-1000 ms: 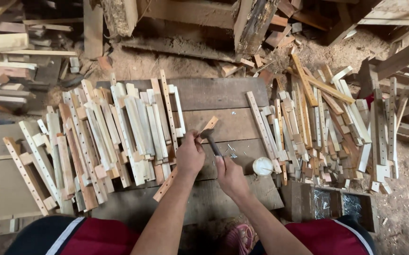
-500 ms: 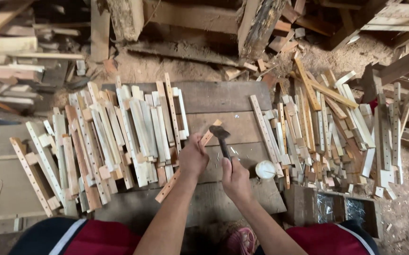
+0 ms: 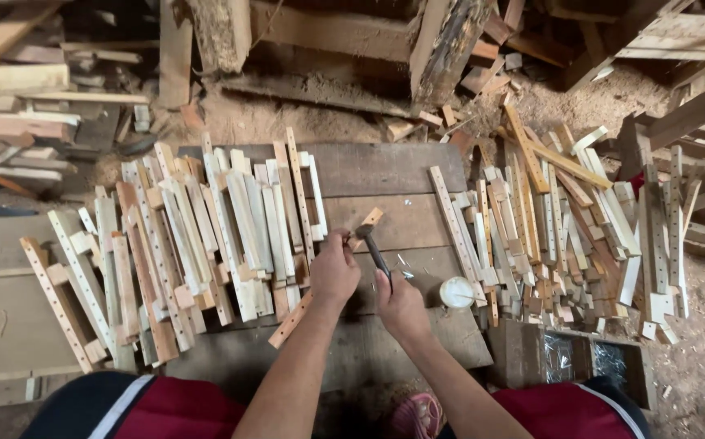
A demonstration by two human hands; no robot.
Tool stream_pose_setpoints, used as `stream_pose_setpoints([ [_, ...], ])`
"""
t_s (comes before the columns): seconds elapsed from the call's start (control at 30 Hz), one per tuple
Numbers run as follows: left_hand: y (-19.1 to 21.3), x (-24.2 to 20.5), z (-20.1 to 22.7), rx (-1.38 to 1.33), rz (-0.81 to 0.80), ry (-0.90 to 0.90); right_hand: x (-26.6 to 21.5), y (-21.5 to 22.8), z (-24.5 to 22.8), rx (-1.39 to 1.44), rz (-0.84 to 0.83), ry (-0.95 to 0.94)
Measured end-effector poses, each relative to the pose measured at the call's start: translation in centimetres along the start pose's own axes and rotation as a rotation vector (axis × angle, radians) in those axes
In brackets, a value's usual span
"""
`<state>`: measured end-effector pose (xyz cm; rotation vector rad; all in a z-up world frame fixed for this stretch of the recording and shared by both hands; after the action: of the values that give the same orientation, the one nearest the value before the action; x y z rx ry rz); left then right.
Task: Assemble wooden frames by applying glue to slats and hammering them into place.
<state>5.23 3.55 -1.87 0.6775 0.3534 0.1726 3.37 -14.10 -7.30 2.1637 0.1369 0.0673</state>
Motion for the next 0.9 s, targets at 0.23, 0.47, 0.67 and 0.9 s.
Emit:
stream_pose_setpoints([
  [0.23, 1.9, -2.7, 0.5, 0.297, -0.038, 0.059, -1.7, 3.4, -1.2, -0.079, 0.163, -0.107],
  [0.47, 5.6, -5.9, 2.9, 0.053, -0.028, 0.145, -0.6, 2.0, -0.8, -0.129, 0.199, 0.063],
  [0.67, 14.0, -7.5, 3.1, -0.094, 0.111, 0.280, 0.1, 1.2, -14.6, 0.460, -0.036, 0.084],
  [0.9, 23.8, -9.5, -1.7, -0.316, 0.478, 0.346, -3.5, -1.3, -27.9, 0.770, -0.439, 0.148],
])
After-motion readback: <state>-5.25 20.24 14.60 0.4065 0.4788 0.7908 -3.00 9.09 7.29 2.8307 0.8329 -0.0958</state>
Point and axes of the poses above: each hand's wrist, its own x-axis towards the middle knuckle, its own y-axis out of the back of the hand, z = x × y, the point moved 6 cm from there along x, towards the middle knuckle, and after that the axes turned 3 degrees about y, right-handed, at the moved point
